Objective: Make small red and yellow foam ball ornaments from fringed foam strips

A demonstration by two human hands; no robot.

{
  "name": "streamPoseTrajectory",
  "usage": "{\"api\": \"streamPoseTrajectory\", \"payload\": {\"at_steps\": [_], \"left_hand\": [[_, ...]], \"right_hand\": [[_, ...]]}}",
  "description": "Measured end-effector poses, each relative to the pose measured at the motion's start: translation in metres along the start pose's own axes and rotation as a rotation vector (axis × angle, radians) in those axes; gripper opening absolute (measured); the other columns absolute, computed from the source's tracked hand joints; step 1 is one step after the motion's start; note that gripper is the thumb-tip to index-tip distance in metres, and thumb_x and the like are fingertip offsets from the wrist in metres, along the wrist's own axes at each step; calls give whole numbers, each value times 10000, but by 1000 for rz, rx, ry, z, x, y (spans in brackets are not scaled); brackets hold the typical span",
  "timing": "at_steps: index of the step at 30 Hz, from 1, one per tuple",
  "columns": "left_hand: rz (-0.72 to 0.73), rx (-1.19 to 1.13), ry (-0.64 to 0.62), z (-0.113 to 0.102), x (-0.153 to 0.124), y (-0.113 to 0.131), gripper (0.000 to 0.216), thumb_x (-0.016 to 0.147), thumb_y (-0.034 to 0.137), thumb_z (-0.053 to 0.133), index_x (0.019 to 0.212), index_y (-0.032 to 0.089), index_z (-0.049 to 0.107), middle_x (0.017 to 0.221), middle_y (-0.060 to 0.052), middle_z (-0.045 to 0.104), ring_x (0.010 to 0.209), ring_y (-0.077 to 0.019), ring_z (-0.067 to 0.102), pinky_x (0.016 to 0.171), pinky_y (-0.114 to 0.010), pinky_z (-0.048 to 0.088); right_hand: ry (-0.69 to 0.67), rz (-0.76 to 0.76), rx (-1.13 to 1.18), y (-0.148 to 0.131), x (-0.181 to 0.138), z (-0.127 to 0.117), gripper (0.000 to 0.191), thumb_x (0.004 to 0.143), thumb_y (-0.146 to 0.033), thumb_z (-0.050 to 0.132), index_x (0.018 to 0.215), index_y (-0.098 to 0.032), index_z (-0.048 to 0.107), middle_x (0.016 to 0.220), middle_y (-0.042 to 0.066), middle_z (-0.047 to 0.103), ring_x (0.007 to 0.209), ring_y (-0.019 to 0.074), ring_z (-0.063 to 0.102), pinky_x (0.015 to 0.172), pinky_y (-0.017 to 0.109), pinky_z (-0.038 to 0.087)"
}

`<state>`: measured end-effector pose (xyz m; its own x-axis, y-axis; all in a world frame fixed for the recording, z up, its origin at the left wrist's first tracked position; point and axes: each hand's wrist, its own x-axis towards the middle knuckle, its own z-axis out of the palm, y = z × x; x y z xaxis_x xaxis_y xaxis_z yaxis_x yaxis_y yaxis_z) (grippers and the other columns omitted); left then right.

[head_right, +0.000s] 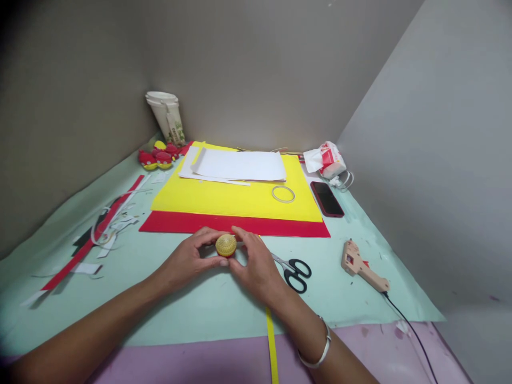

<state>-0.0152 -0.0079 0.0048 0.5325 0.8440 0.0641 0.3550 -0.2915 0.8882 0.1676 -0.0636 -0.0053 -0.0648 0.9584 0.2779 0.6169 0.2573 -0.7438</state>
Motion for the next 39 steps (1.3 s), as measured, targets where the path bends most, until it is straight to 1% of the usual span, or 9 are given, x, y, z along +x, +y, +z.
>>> {"api": "streamPoseTrajectory", "payload": {"at_steps": [3,5,9,14,17,26,30,35,39], "left_hand": [[-17,-50,19,0,0,0,533,678,379,785,1176,249,645,1058,-53,643,1027,-253,609,934,-401,475],[-22,-80,26,-1,-1,0,528,682,349,775,1177,236,632,1087,-66,650,1042,-254,613,943,-410,481],[-28,-98,31,-3,0,-2,454,731,234,673,1178,208,603,1150,-95,670,1056,-250,627,959,-443,487],[-26,-79,38,-1,1,-6,461,728,142,588,1186,192,580,1153,-94,683,1066,-237,633,972,-440,488],[-21,-61,40,0,0,-7,456,729,134,578,1181,196,584,1142,-87,686,1059,-233,636,969,-434,493],[-4,-38,64,1,0,-10,447,729,124,541,1166,204,594,1102,-72,691,1027,-228,640,955,-425,500],[5,-18,60,1,0,-11,456,734,118,539,1177,214,594,1108,-64,683,1033,-219,636,951,-401,501],[8,-7,57,1,-1,-10,453,740,116,545,1176,226,598,1116,-60,682,1035,-224,632,952,-411,498],[12,1,52,1,-1,-9,460,746,118,547,1192,223,593,1124,-58,679,1038,-216,633,951,-391,499]], "right_hand": [[24,19,-5,1,0,1,585,767,-192,697,1317,-235,503,1185,97,641,1051,251,606,901,431,509],[37,39,-13,3,0,2,579,766,-220,709,1311,-227,511,1190,106,640,1057,258,604,905,441,506],[42,57,-18,6,0,3,589,753,-233,727,1304,-230,520,1205,108,636,1079,267,601,916,450,503],[25,69,-10,7,0,4,598,748,-222,725,1309,-214,518,1226,110,629,1100,262,592,937,442,496],[21,72,-15,7,0,5,600,748,-218,724,1311,-206,519,1229,113,628,1107,264,589,946,443,490],[3,71,-23,6,-2,7,605,755,-229,720,1322,-240,508,1191,95,634,1095,270,589,939,453,489],[-6,74,-28,5,-2,7,602,754,-210,718,1317,-241,508,1194,96,633,1107,276,585,943,459,486],[-11,64,-41,5,-2,6,605,754,-208,720,1318,-223,503,1218,100,626,1123,274,571,954,455,477],[-12,43,-60,4,-3,6,606,748,-198,719,1314,-229,503,1228,95,625,1124,276,566,953,458,476]]}}
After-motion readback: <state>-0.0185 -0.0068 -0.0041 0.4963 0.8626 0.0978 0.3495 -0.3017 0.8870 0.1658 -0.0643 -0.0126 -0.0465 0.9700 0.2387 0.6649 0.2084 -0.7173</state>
